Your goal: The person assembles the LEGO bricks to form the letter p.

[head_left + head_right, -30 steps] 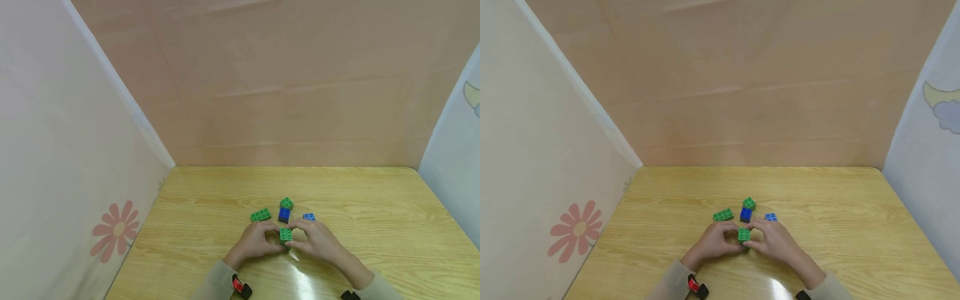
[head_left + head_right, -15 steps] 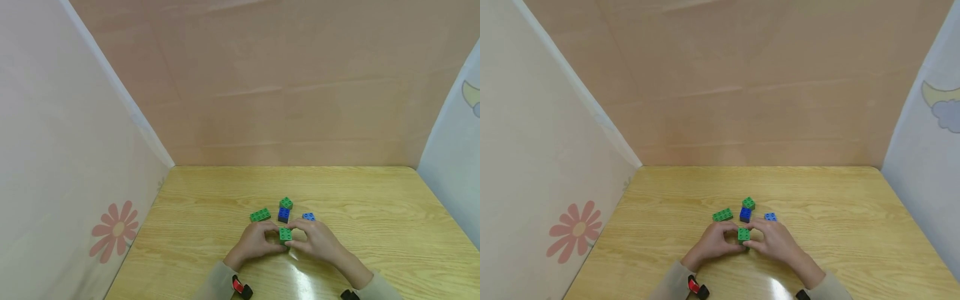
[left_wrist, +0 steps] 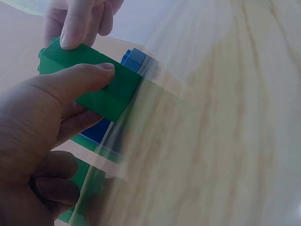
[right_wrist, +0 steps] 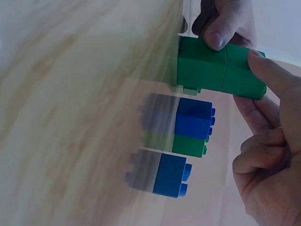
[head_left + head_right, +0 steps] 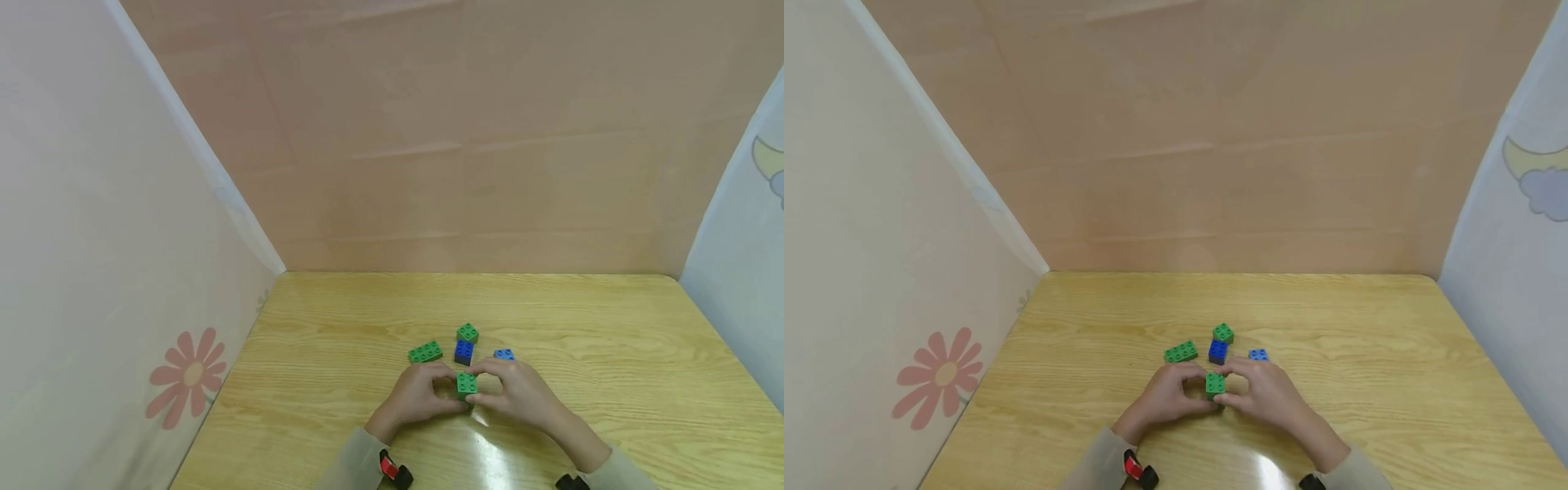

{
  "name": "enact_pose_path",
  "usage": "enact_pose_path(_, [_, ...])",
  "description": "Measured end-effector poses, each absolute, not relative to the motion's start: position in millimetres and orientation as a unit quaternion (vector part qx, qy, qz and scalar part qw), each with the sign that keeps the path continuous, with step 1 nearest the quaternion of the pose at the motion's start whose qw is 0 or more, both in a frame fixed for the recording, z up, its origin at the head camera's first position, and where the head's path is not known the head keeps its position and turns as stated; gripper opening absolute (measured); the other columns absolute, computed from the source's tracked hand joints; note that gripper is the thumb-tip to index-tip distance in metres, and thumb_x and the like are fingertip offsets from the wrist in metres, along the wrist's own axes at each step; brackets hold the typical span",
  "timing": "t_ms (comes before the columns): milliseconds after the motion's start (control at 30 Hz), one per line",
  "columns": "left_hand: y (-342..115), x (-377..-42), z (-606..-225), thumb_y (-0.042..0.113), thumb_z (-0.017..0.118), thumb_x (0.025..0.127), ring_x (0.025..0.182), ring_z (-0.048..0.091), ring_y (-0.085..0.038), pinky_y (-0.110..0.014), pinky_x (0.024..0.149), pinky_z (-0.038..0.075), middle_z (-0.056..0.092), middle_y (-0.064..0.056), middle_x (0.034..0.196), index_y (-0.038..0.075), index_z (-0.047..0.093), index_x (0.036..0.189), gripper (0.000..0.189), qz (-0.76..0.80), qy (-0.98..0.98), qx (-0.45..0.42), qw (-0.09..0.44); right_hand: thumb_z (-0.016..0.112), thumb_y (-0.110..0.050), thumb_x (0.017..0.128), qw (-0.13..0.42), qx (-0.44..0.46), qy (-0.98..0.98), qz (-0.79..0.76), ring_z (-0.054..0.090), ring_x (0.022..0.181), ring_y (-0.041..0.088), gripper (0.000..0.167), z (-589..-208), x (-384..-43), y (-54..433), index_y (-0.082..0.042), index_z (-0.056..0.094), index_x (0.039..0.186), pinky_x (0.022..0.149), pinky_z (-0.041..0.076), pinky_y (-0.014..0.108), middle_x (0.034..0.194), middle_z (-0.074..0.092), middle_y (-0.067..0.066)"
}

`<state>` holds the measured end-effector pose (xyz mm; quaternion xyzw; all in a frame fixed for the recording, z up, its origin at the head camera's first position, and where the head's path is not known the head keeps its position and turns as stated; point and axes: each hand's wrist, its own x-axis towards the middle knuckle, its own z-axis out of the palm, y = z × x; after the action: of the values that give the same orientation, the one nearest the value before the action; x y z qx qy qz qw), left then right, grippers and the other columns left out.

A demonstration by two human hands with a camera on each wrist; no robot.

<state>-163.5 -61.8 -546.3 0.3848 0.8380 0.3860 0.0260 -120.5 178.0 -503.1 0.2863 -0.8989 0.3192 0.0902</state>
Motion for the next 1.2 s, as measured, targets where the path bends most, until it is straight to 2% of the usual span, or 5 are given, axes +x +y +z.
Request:
enact_pose_path(233, [-62.0,-163.1,-545.3,0.043,0.086,0.086,0.102,0.064,0.004,-0.017,0.090,0.050,0.071,0.021,0.109,0.025,0.078,0.106,0.028,0.385,0.836,0.389,0.020,0.085,-0.046,0.085,0.092,0.282,-0.896,0.329,0.072,0.100,0.019,0.041,-505.1,-120.2,178.8,-0.019,0.076,0.115,0.080,0.061,0.040,0.112,0.075,-0.006])
enact_pose_path(400, [-62.3,-162.4,-546.5,0.042,0.087,0.085,0.100,0.064,0.004,-0.016,0.088,0.050,0.071,0.022,0.105,0.025,0.077,0.103,0.027,0.382,0.839,0.387,0.020,0.090,-0.045,0.080,0.087,0.268,-0.897,0.341,0.063,0.076,0.010,0.050,-506.9,-121.5,183.5,-0.015,0.075,0.116,0.068,0.057,0.030,0.112,0.074,-0.006])
enact_pose_path(600, [-62.5,-162.5,-548.7,0.041,0.089,0.083,0.099,0.063,0.005,-0.019,0.091,0.050,0.070,0.024,0.104,0.026,0.077,0.103,0.027,0.382,0.844,0.376,0.024,0.094,-0.043,0.075,0.088,0.245,-0.902,0.345,0.070,0.103,0.015,0.055,-508.8,-124.5,192.5,-0.014,0.075,0.118,0.086,0.060,0.043,0.114,0.074,-0.009])
enact_pose_path(1000, [-62.6,-163.9,-550.0,0.043,0.089,0.082,0.102,0.062,0.006,-0.019,0.092,0.050,0.069,0.024,0.106,0.027,0.076,0.101,0.028,0.389,0.844,0.368,0.034,0.092,-0.040,0.078,0.091,0.168,-0.922,0.338,0.071,0.105,0.028,0.054,-508.6,-126.2,207.1,-0.009,0.075,0.119,0.086,0.059,0.050,0.117,0.075,0.002])
enact_pose_path(1200, [-62.6,-163.0,-549.7,0.043,0.089,0.083,0.102,0.062,0.006,-0.019,0.092,0.050,0.069,0.024,0.106,0.028,0.076,0.101,0.027,0.393,0.844,0.363,0.044,0.090,-0.043,0.080,0.076,0.106,-0.933,0.336,0.051,0.057,0.005,0.054,-504.1,-126.2,211.9,-0.011,0.075,0.120,0.060,0.050,0.029,0.117,0.075,0.005])
